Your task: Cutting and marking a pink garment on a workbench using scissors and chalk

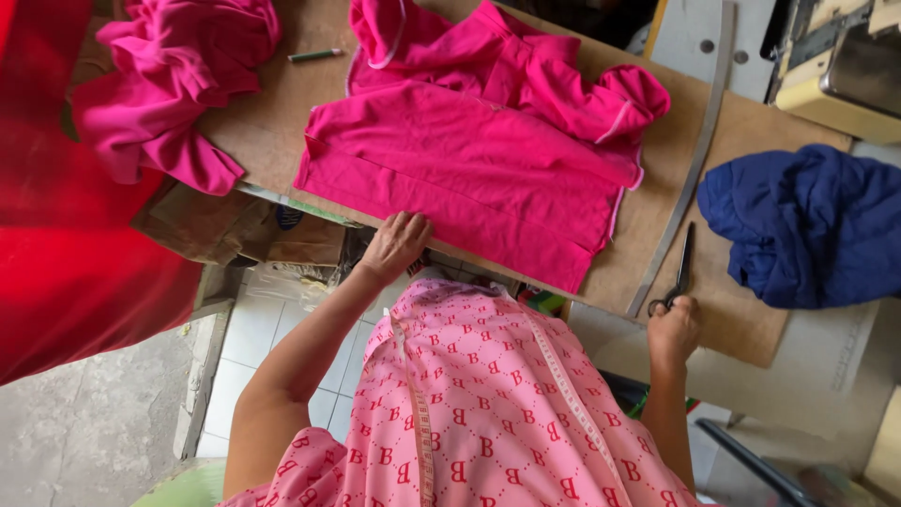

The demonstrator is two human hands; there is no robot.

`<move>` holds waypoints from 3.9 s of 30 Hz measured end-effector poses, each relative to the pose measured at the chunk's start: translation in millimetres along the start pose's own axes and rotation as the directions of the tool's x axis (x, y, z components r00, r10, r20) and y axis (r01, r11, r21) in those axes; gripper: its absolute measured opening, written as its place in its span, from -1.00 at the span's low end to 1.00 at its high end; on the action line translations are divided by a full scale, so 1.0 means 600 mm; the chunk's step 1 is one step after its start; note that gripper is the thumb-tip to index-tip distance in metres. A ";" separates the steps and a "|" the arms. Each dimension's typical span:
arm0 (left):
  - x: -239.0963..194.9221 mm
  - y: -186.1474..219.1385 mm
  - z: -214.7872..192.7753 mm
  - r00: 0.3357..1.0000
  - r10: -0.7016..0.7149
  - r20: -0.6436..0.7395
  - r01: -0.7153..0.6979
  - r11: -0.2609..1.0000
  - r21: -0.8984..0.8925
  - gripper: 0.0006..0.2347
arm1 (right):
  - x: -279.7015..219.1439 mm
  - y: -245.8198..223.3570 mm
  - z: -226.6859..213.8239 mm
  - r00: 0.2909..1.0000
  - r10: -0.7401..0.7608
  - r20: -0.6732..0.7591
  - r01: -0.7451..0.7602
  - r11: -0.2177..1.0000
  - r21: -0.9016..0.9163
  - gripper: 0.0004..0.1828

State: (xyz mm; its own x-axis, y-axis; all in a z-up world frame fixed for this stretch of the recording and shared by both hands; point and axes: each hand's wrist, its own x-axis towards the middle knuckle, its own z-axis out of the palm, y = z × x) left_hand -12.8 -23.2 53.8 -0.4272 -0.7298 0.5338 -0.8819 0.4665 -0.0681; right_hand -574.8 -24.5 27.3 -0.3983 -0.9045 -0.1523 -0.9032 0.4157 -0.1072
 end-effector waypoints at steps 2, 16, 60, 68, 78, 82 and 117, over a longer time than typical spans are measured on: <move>0.006 -0.006 0.003 1.000 -0.028 0.006 0.028 1.000 0.011 -0.95 | 0.011 0.007 0.007 1.000 -0.004 0.021 0.004 1.000 -0.015 -0.66; 0.094 -0.112 -0.090 0.597 -0.780 0.187 0.723 0.421 -0.548 -0.50 | 0.043 -0.033 -0.015 0.951 -0.256 -0.174 0.264 0.964 0.020 -0.58; -0.090 -0.385 -0.078 0.434 -0.461 0.774 0.818 -0.158 -0.553 -0.86 | -0.209 -0.290 -0.111 0.943 -0.064 0.326 -0.194 0.692 0.695 -0.61; -0.079 -0.358 -0.202 0.308 -0.535 0.787 0.697 -0.436 -0.569 -0.69 | -0.213 -0.203 -0.125 0.969 -0.117 0.218 -0.181 0.268 0.946 -0.45; -0.271 -0.342 -0.085 0.170 -0.401 0.900 0.983 0.009 -0.181 -0.72 | -0.258 -0.184 -0.050 0.845 -0.074 0.530 -0.269 0.798 0.539 -0.73; -0.243 -0.351 -0.077 0.113 -0.420 0.900 0.937 0.346 0.044 -0.69 | -0.261 -0.193 -0.047 0.835 -0.121 0.537 -0.189 0.853 0.486 -0.76; 0.307 -0.268 0.308 0.752 -0.148 0.642 0.230 0.972 -0.045 -0.69 | -0.004 -0.348 0.071 0.995 -0.026 -0.097 0.064 0.906 0.419 -0.67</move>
State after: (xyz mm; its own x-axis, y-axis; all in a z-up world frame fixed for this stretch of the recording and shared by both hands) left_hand 13.3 -324.7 7.5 -0.3184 -0.9390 -0.1298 -0.9467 0.3079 0.0948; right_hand -378.4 -105.3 8.0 -0.3883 -0.9200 -0.0537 -0.7765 0.3580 -0.5185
